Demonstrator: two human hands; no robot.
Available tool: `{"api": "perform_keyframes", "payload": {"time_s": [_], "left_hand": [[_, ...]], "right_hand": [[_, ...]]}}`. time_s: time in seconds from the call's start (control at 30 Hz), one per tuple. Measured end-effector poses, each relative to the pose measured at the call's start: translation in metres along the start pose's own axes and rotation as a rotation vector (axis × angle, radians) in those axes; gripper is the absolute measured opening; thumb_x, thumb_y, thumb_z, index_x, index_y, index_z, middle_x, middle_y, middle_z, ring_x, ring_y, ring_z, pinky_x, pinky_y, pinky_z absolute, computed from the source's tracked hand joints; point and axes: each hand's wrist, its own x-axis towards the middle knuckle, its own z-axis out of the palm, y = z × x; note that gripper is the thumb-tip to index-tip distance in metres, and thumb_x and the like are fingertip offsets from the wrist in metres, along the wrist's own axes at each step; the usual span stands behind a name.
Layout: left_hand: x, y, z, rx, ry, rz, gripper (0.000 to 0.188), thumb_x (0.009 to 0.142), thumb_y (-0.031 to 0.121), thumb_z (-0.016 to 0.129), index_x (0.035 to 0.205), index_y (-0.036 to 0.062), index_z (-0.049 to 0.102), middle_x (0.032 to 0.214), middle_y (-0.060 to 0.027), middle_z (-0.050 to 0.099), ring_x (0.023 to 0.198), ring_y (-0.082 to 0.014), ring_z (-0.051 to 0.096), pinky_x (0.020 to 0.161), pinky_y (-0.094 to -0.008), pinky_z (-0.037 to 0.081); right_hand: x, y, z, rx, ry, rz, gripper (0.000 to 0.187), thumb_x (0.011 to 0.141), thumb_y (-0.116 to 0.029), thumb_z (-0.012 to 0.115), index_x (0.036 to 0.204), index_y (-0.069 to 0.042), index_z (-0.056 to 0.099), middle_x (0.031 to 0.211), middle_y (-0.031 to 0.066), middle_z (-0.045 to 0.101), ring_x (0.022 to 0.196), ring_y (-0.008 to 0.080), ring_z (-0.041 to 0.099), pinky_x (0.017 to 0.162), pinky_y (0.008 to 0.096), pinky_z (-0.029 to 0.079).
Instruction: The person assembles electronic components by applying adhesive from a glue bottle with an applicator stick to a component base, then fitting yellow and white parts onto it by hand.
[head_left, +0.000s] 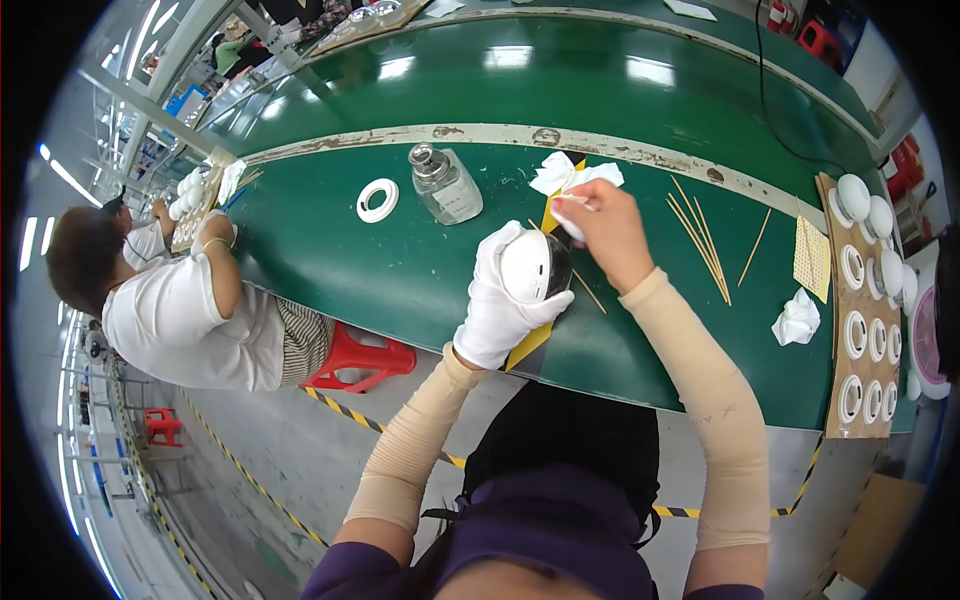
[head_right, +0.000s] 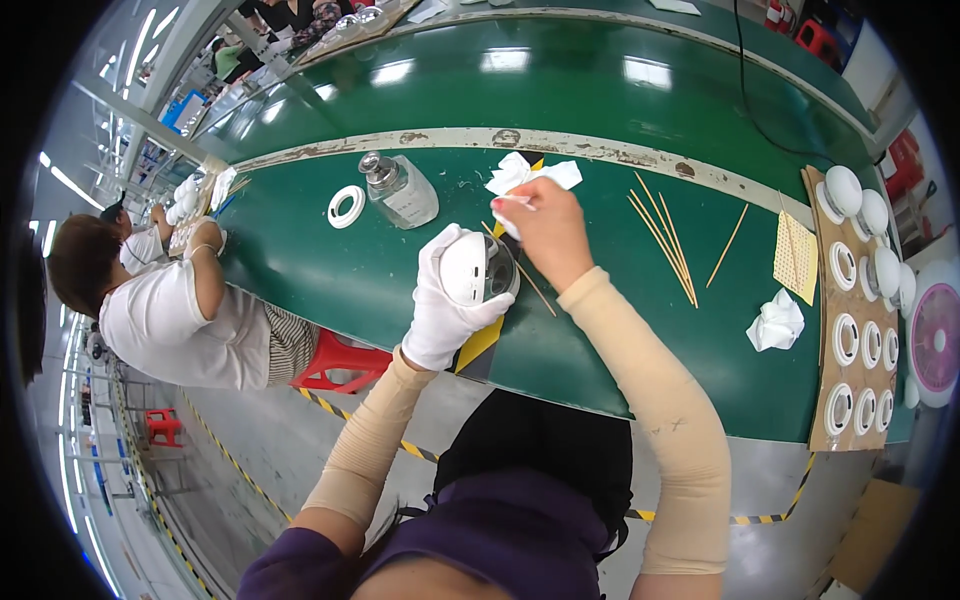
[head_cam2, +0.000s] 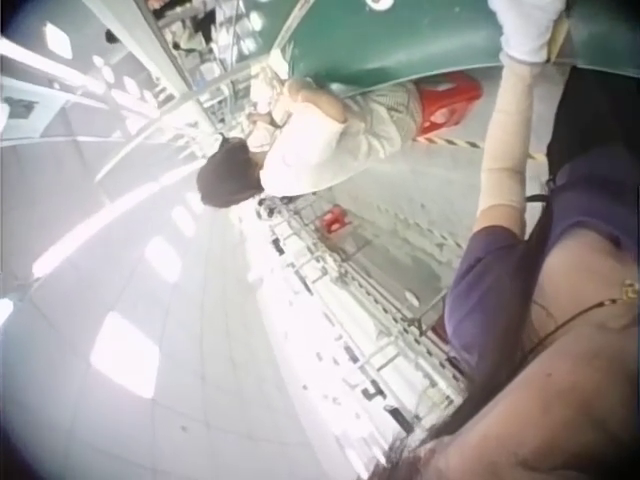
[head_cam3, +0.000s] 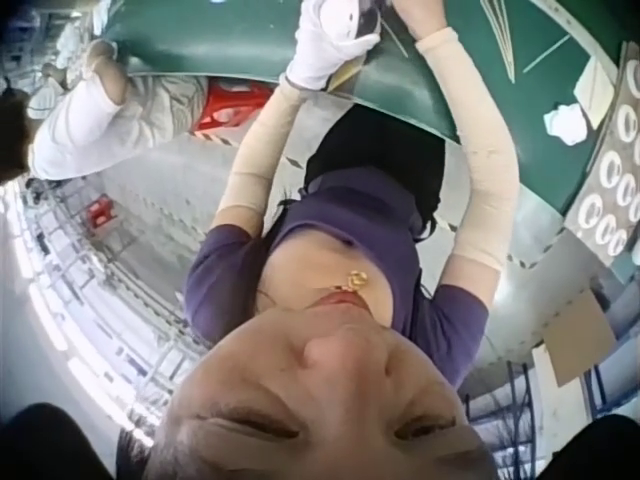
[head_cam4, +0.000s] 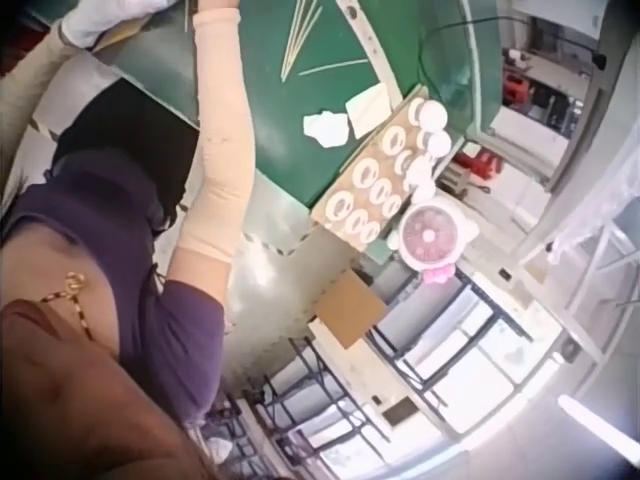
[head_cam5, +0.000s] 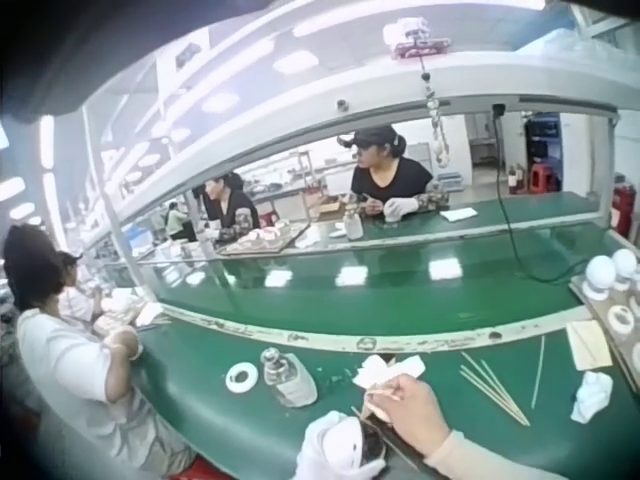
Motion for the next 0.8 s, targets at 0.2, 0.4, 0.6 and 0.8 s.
{"api": "perform_keyframes", "payload": {"time_s": [0.2,0.4,0.6,0.8], "left_hand": [[0.003,0.000,-0.003,-0.032,0.018,-0.012,0.094,0.059,0.019,0.090,0.134,0.0028,0.037,0.126,-0.0150,0.049,0.112,-0.0262,0.055,0.096,-0.0353,0.047],[0.004,0.008,-0.006,0.018,0.033,0.041,0.092,0.060,0.022,0.090,0.134,0.0026,0.039,0.125,-0.0157,0.048,0.114,-0.0286,0.053,0.098,-0.0376,0.044],[0.001,0.007,-0.006,0.036,0.018,0.106,0.087,0.062,0.020,0.089,0.132,0.0037,0.040,0.125,-0.0145,0.049,0.115,-0.0253,0.052,0.098,-0.0372,0.043],[-0.002,0.017,-0.011,0.068,0.026,0.118,0.087,0.062,0.024,0.089,0.132,0.0043,0.041,0.126,-0.0171,0.048,0.115,-0.0318,0.052,0.099,-0.0394,0.043]], "right_hand": [[-0.006,-0.025,-0.015,0.273,-0.180,0.093,0.023,0.087,-0.011,0.068,0.106,0.001,0.064,0.092,0.0056,0.066,0.080,0.0096,0.061,0.066,0.0212,0.047],[0.020,-0.050,0.047,0.316,-0.354,-0.198,0.018,0.088,-0.005,0.064,0.104,0.004,0.063,0.093,0.0070,0.067,0.078,0.0120,0.064,0.071,0.0247,0.053],[0.065,-0.059,0.103,-0.417,-0.134,-0.789,0.011,0.082,-0.013,0.066,0.088,-0.004,0.069,0.083,0.0089,0.065,0.081,0.0261,0.058,0.071,0.0349,0.047],[0.067,-0.048,0.107,-0.635,-0.188,-0.892,0.009,0.082,-0.016,0.065,0.085,-0.009,0.069,0.090,0.0054,0.062,0.092,0.0265,0.057,0.075,0.0381,0.049]]}}
